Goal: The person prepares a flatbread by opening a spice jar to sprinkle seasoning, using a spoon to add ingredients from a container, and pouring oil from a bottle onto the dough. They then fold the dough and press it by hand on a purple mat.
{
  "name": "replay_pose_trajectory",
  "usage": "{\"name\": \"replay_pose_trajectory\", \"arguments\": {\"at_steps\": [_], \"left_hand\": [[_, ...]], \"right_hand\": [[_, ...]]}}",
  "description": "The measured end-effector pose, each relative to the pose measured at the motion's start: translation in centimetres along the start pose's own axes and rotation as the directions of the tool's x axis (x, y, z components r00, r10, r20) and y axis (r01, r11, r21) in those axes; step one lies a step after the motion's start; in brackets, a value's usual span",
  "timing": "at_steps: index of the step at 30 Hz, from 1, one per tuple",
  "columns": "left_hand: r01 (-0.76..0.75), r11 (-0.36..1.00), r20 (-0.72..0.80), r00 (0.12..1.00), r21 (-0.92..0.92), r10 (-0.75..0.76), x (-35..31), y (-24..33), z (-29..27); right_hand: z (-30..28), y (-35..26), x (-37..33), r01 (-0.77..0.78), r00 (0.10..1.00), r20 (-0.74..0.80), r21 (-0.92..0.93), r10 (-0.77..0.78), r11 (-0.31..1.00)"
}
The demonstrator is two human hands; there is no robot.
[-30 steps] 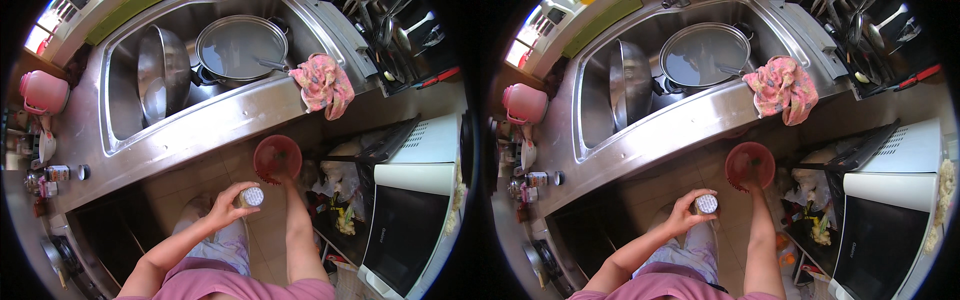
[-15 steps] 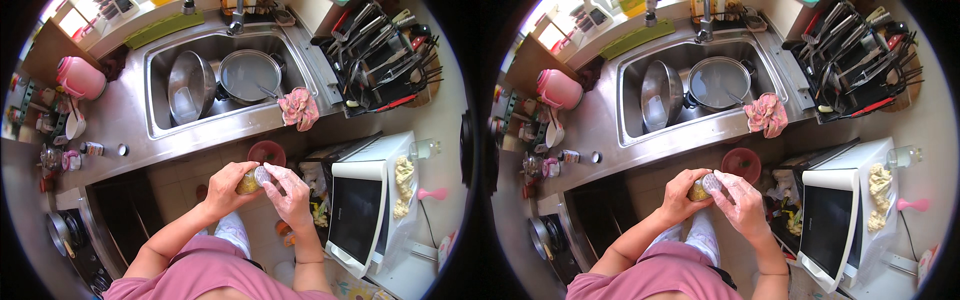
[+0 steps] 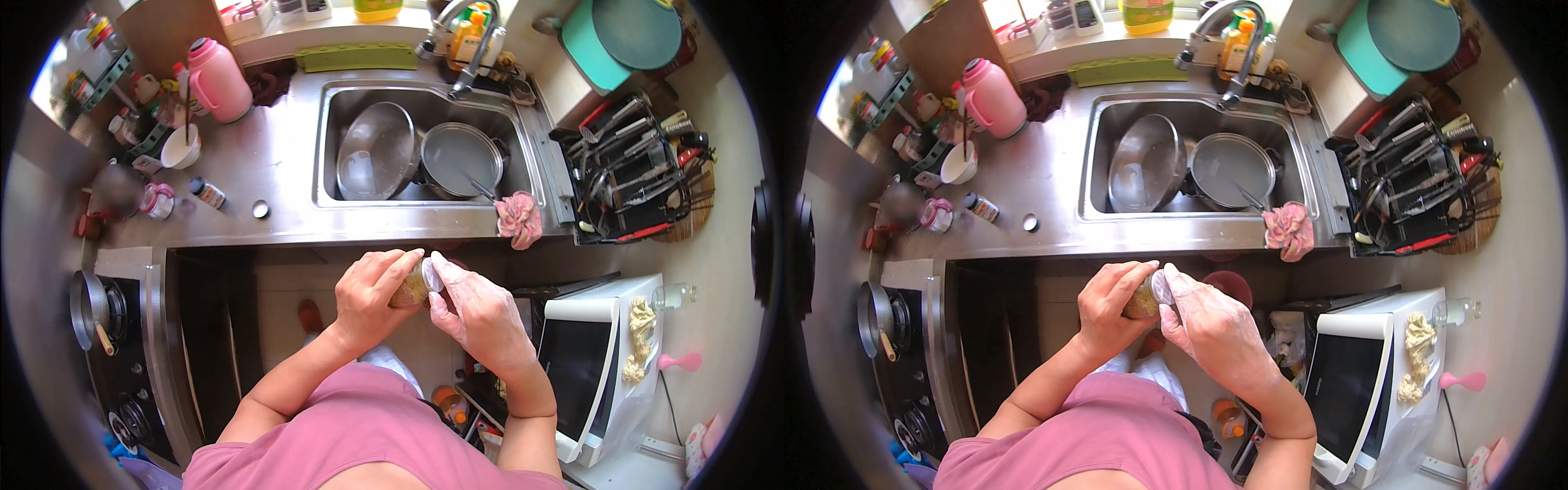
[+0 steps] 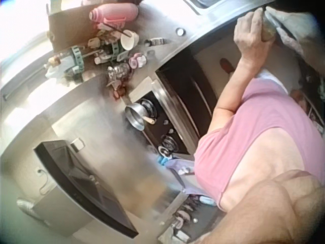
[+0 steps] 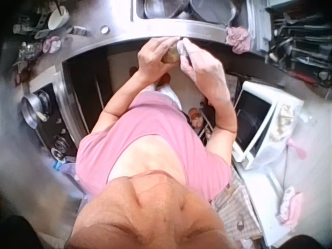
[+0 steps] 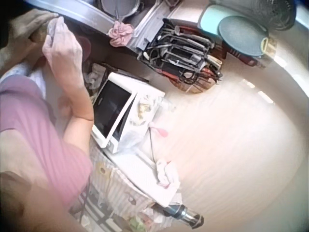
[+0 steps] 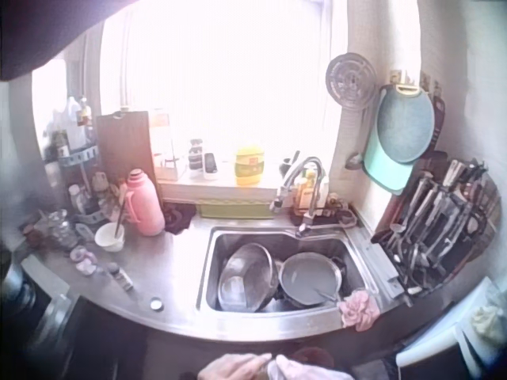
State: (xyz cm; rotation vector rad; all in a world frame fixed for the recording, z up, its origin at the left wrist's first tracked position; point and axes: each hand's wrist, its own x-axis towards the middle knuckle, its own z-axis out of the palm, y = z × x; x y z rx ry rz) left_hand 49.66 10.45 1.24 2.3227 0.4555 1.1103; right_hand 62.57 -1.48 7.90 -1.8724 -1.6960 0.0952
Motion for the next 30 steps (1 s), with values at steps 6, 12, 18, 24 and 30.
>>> {"name": "replay_pose_trajectory", "arguments": {"at_steps": [6,12,18,24,30], "left_hand": [[0.021,0.999,-0.142,0.99,0.046,-0.014,-0.8,-2.8,-3.7],[0.054,0.998,-0.261,0.964,0.029,-0.044,-0.9,-5.5,-7.9],[0.105,0.993,-0.291,0.953,0.061,-0.083,-0.6,-7.9,-11.4],[0.12,0.991,-0.317,0.944,0.062,-0.095,-0.6,-10.0,-13.7],[0.188,0.982,-0.309,0.933,-0.018,-0.184,-0.4,-10.8,-16.1]], "right_hand": [[2.0,-3.1,3.9,0.113,0.993,0.032,0.018,-0.114,0.993],[4.3,-6.7,7.9,0.235,0.971,0.059,-0.059,-0.232,0.97],[7.0,-9.0,11.1,0.308,0.95,0.117,-0.194,-0.29,0.931],[9.7,-9.9,14.3,0.261,0.963,0.102,-0.095,-0.251,0.961],[9.2,-11.1,16.6,0.318,0.918,0.239,0.03,-0.316,0.948]]}}
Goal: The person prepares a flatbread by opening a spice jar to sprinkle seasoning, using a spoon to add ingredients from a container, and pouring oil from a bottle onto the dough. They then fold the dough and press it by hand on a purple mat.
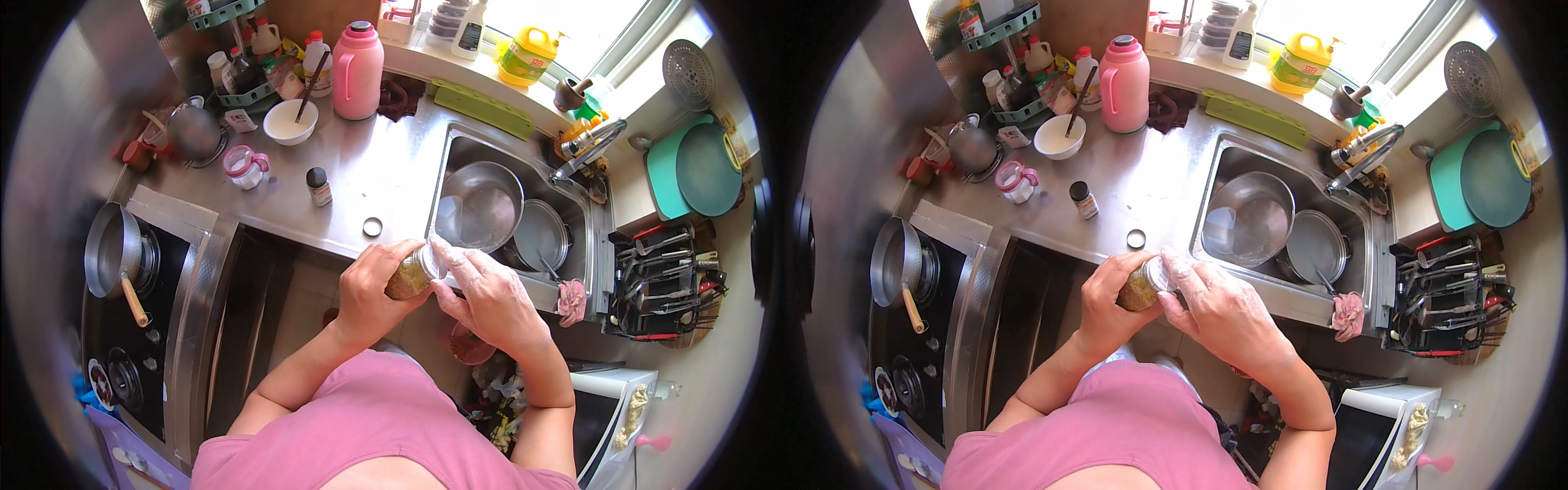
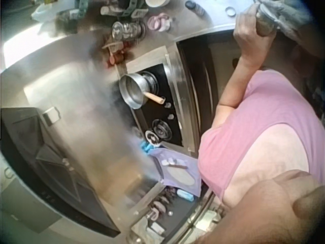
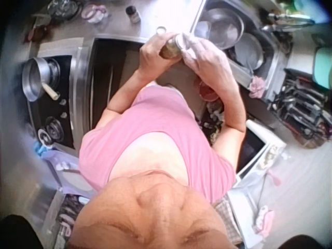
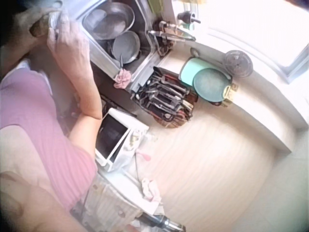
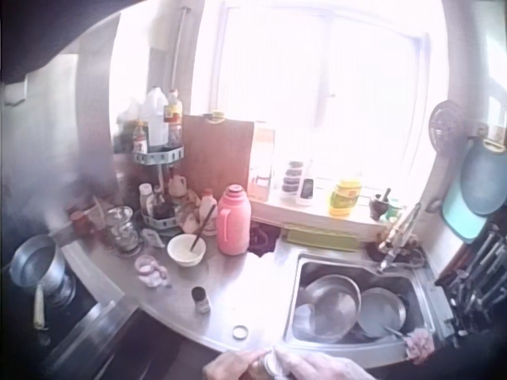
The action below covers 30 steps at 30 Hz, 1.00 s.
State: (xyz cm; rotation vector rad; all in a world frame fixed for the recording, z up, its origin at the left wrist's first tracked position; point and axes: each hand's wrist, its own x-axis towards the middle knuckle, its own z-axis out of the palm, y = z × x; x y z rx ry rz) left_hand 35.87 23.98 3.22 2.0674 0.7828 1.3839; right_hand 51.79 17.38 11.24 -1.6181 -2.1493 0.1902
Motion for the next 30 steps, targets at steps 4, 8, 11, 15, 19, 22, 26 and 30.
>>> {"name": "replay_pose_trajectory", "arguments": {"at_steps": [4,8,11,15,19,22,26,30], "left_hand": [[0.05,0.998,0.034,0.998,0.033,-0.051,0.3,0.2,-0.9],[0.009,0.991,0.018,1.0,0.13,-0.012,0.3,0.1,-1.4],[-0.011,0.977,-0.004,1.0,0.211,0.012,0.2,0.2,-1.6],[-0.025,0.967,-0.029,0.999,0.255,0.034,-0.1,0.2,-1.8],[-0.038,0.954,-0.052,0.997,0.297,0.056,-0.4,0.1,-2.0],[-0.023,0.953,-0.068,0.997,0.301,0.046,-0.7,0.2,-2.1],[0.018,0.963,-0.091,0.996,0.269,0.007,-1.2,0.2,-2.1],[0.035,0.971,-0.113,0.994,0.238,-0.008,-1.5,0.2,-2.0]], "right_hand": [[-0.1,-0.2,0.7,0.022,0.999,0.036,-0.043,-0.02,0.999],[-0.1,-0.3,1.1,0.042,0.998,0.051,-0.063,-0.038,0.997],[-0.2,-0.5,1.3,0.044,0.997,0.068,-0.045,-0.041,0.998],[-0.1,-0.9,1.3,0.041,0.996,0.083,-0.052,-0.037,0.998],[0.9,-1.2,1.1,0.078,0.997,0.015,-0.137,-0.077,0.987],[1.6,-1.5,1.3,0.124,0.991,-0.03,-0.178,-0.131,0.976],[2.3,-1.8,1.2,0.158,0.983,-0.057,-0.222,-0.175,0.962],[2.2,-2.1,1.0,0.166,0.985,0.008,-0.272,-0.17,0.948]]}}
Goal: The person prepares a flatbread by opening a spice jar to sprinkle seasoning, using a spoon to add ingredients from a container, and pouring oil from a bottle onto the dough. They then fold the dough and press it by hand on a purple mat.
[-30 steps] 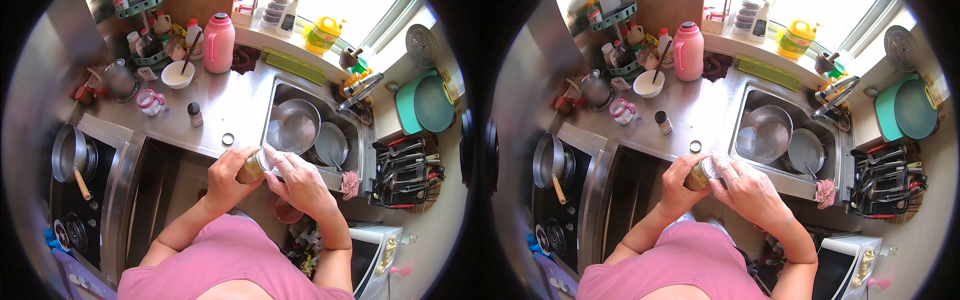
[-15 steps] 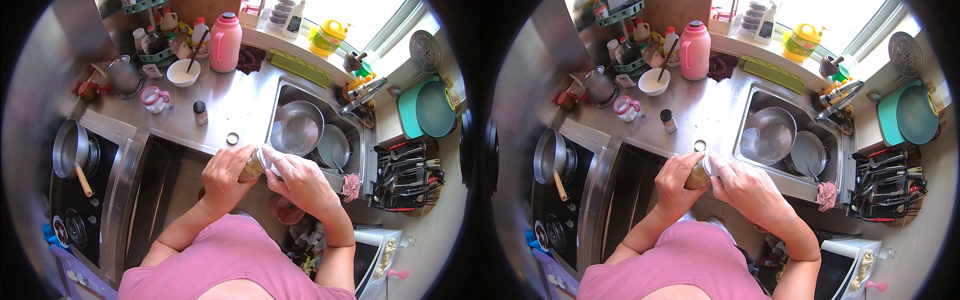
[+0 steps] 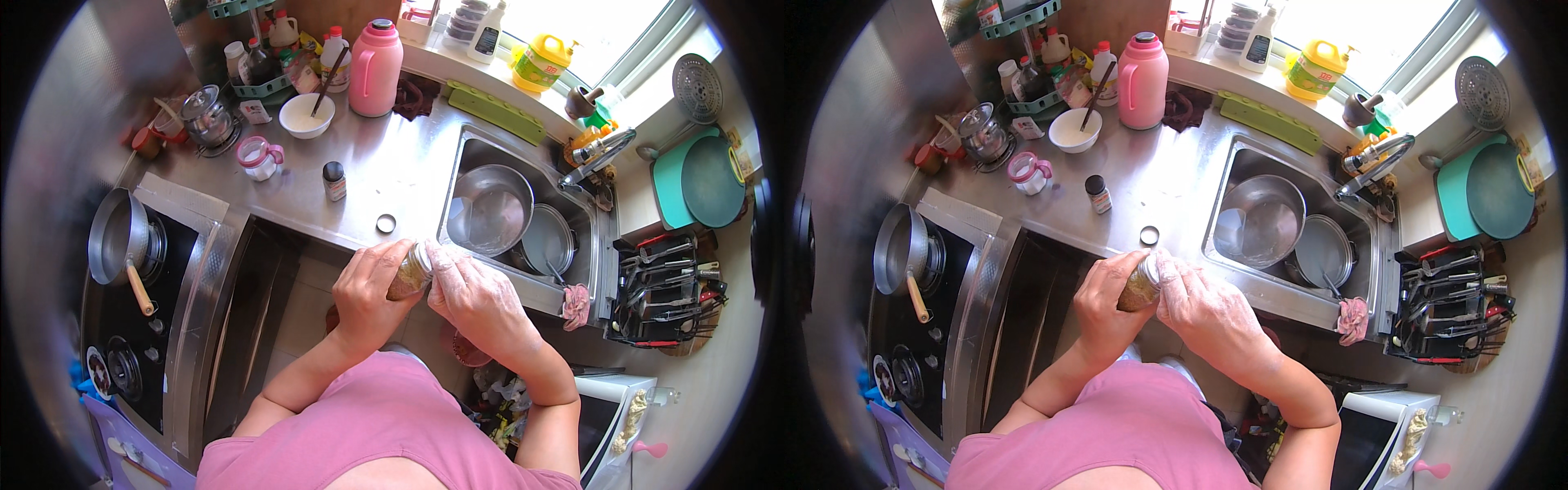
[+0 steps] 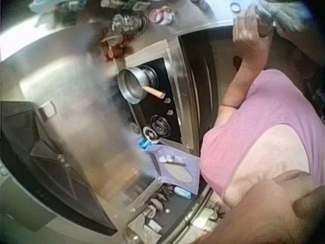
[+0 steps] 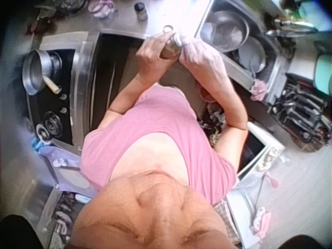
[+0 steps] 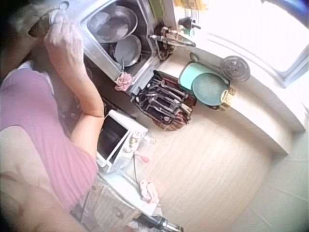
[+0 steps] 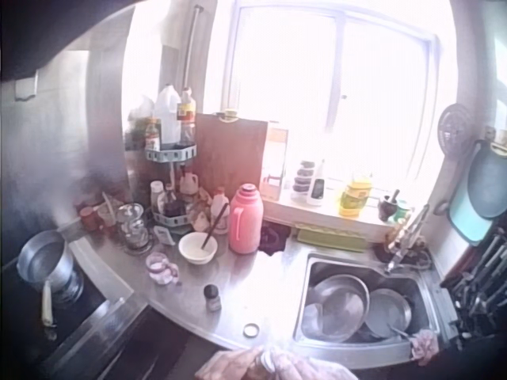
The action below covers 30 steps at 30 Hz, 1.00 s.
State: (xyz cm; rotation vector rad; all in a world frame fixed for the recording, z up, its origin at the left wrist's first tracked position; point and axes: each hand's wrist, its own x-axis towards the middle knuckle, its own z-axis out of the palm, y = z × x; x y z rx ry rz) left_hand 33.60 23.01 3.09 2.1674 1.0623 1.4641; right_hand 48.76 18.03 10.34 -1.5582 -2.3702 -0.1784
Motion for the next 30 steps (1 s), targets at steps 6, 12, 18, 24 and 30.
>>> {"name": "replay_pose_trajectory", "arguments": {"at_steps": [6,12,18,24,30], "left_hand": [[0.027,0.999,0.003,1.0,-0.041,-0.027,-0.2,0.0,0.0],[0.027,0.996,-0.027,0.999,-0.083,-0.03,-0.2,-0.2,0.0],[0.018,0.99,-0.057,0.998,-0.143,-0.027,-0.4,-0.5,0.1],[0.002,0.977,-0.08,0.997,-0.213,-0.02,-0.4,-0.6,0.0],[0.001,0.929,-0.115,0.992,-0.37,-0.047,-0.9,-1.4,0.7]], "right_hand": [[0.2,-0.3,0.0,-0.011,0.999,-0.031,0.008,0.011,1.0],[0.4,-0.4,0.2,0.005,0.996,-0.092,0.026,-0.003,1.0],[0.4,-0.8,0.2,-0.003,0.992,-0.126,0.032,0.007,0.999],[0.3,-1.2,0.2,0.015,0.981,-0.194,0.064,-0.002,0.998],[0.5,-1.9,0.3,0.007,0.947,-0.314,0.243,0.072,0.97]]}}
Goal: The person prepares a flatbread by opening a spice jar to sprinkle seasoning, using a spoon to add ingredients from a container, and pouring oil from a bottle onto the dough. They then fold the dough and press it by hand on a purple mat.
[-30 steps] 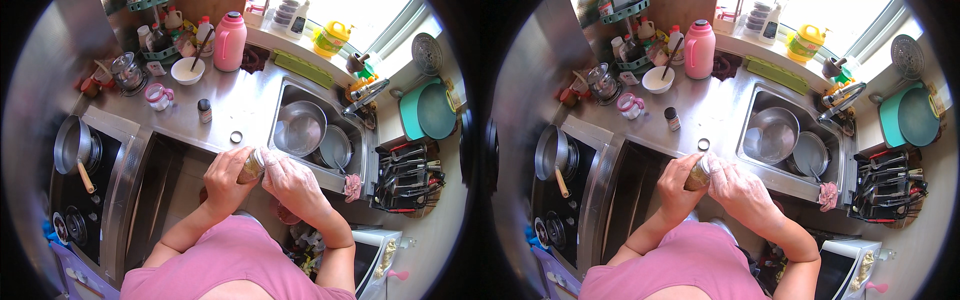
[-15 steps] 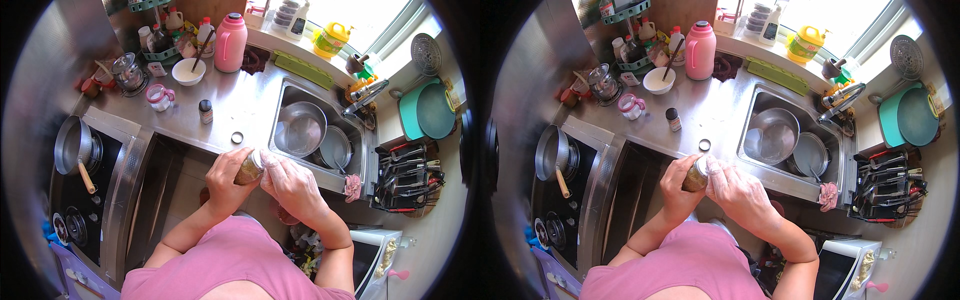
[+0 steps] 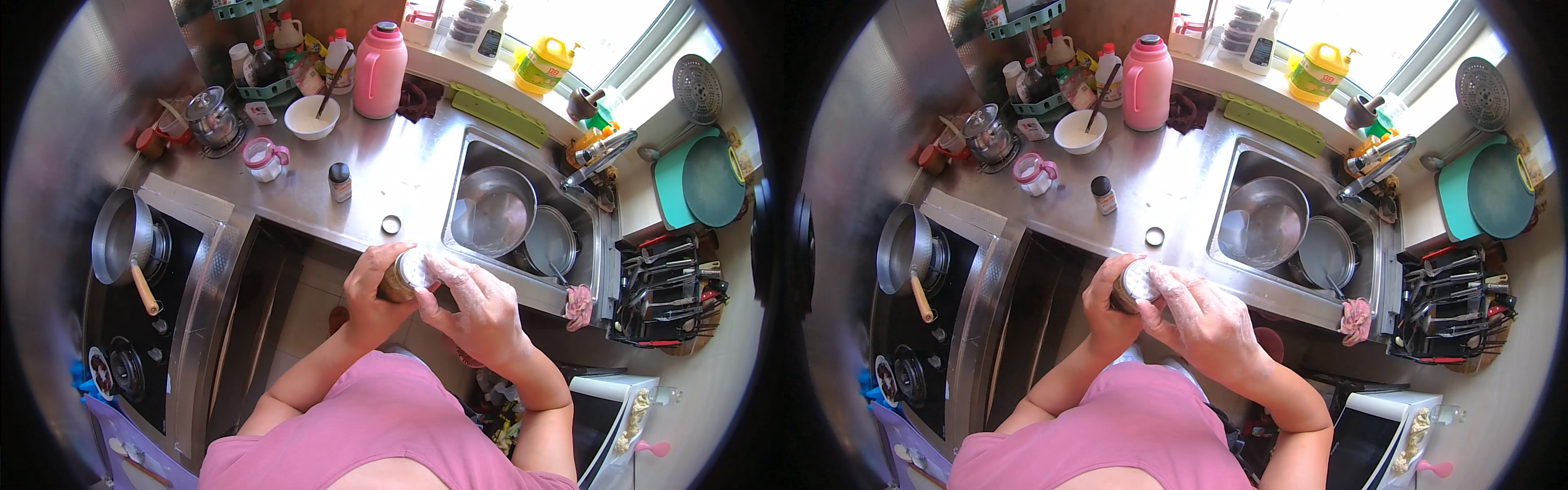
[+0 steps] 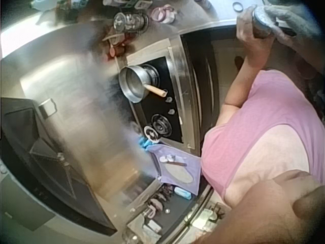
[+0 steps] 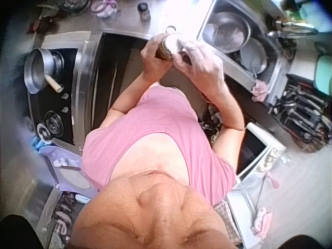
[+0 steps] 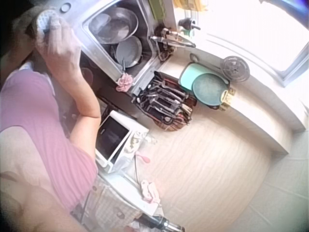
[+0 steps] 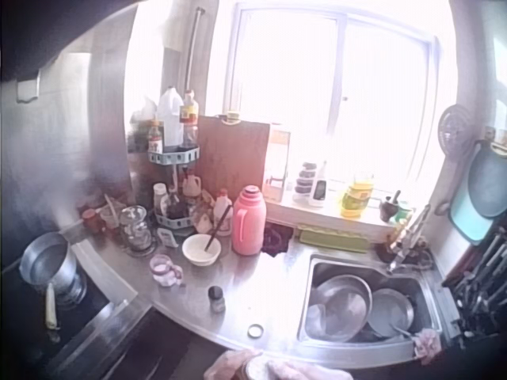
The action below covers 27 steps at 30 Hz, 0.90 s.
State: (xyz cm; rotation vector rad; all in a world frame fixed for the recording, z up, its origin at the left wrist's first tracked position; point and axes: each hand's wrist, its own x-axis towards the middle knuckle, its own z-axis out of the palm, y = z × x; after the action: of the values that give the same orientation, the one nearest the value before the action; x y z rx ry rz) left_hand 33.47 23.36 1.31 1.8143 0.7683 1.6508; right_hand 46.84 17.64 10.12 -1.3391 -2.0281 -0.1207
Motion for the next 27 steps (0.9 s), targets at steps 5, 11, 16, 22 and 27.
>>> {"name": "replay_pose_trajectory", "arguments": {"at_steps": [5,11,16,22,27], "left_hand": [[0.009,0.996,0.012,1.0,-0.089,-0.008,-0.3,-0.7,0.1],[-0.024,0.995,0.081,0.996,-0.097,0.032,-0.2,-0.8,-0.1],[0.027,0.998,0.111,0.994,-0.052,-0.021,0.1,-0.2,-0.3],[0.064,0.998,0.093,0.994,0.011,-0.065,-0.1,-0.5,-0.6],[0.171,0.982,0.045,0.984,0.082,-0.175,-0.5,-1.7,-1.6]], "right_hand": [[-0.2,-0.1,-0.1,-0.099,0.995,-0.007,0.142,0.101,0.985],[-0.6,0.1,-0.3,-0.112,0.994,0.014,0.181,0.111,0.977],[-0.5,0.4,-0.5,-0.156,0.988,0.016,0.221,0.157,0.963],[0.4,0.9,-0.5,-0.187,0.982,0.041,0.275,0.183,0.943],[2.5,2.3,0.4,-0.278,0.959,0.167,0.414,0.228,0.867]]}}
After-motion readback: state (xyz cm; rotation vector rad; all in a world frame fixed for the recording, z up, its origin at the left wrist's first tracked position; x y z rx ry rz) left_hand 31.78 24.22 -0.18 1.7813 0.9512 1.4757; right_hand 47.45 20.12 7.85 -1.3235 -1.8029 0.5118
